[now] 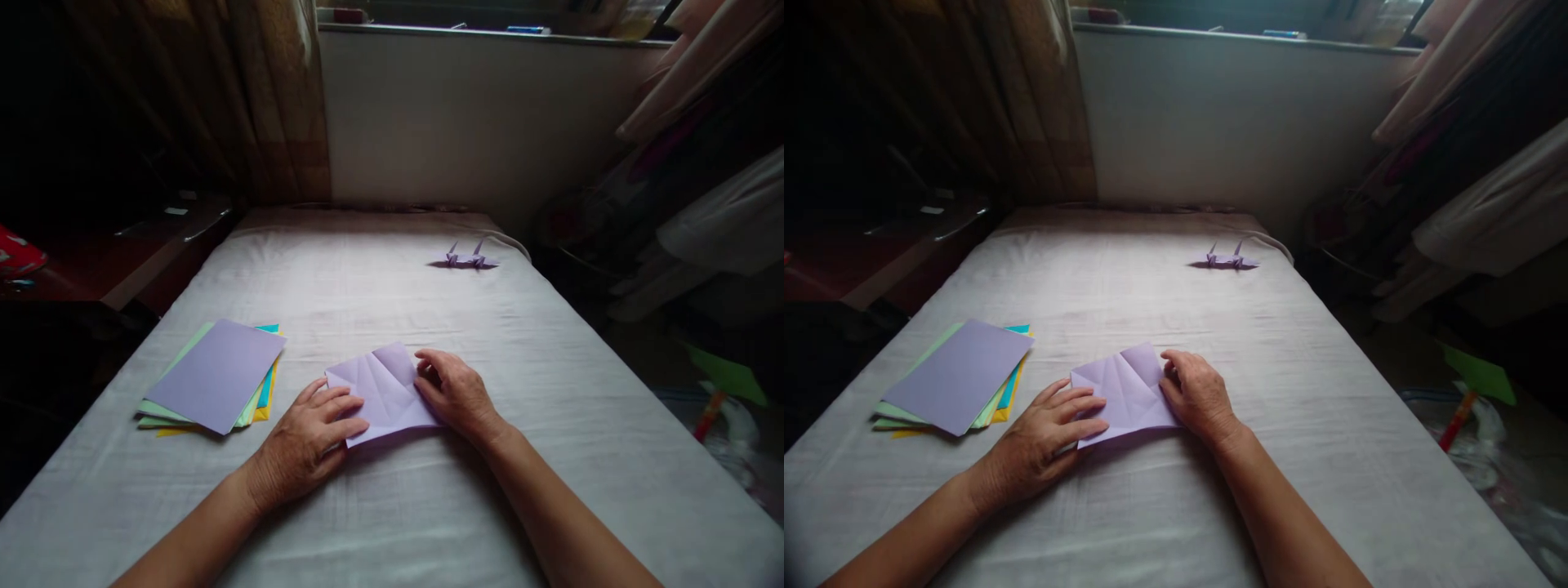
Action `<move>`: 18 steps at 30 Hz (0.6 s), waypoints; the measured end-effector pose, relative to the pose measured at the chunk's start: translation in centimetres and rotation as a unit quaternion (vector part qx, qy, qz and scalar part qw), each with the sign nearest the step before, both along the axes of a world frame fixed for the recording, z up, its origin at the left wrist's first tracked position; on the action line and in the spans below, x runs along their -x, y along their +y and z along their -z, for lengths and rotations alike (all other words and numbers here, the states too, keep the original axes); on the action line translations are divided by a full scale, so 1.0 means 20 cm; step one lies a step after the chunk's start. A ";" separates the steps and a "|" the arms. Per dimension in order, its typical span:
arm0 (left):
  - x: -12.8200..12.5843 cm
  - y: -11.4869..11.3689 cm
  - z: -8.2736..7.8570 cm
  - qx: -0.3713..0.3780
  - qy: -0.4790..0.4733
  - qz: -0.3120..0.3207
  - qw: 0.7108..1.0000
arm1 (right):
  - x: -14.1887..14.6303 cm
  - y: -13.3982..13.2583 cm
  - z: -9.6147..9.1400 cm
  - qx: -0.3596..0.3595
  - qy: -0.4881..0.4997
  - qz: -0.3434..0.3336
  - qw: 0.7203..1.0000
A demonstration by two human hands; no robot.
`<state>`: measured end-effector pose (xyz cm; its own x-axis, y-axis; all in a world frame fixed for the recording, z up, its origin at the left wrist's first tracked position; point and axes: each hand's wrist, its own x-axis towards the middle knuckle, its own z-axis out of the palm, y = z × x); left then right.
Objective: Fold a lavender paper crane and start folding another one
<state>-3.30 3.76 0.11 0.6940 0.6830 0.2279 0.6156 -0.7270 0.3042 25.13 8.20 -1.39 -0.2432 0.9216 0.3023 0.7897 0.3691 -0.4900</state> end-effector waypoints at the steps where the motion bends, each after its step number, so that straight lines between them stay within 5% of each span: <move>1: 0.00 0.02 0.00 0.000 0.007 0.016 1.000 | 0.00 0.00 0.00 0.000 0.004 0.000 1.000; 8: -0.02 0.07 0.03 -0.048 0.025 0.068 0.996 | -0.01 0.00 -0.04 0.017 0.034 -0.039 0.999; 18: -0.05 0.02 0.02 -0.193 0.034 -0.015 0.981 | -0.03 -0.03 -0.09 -0.056 0.123 -0.001 0.991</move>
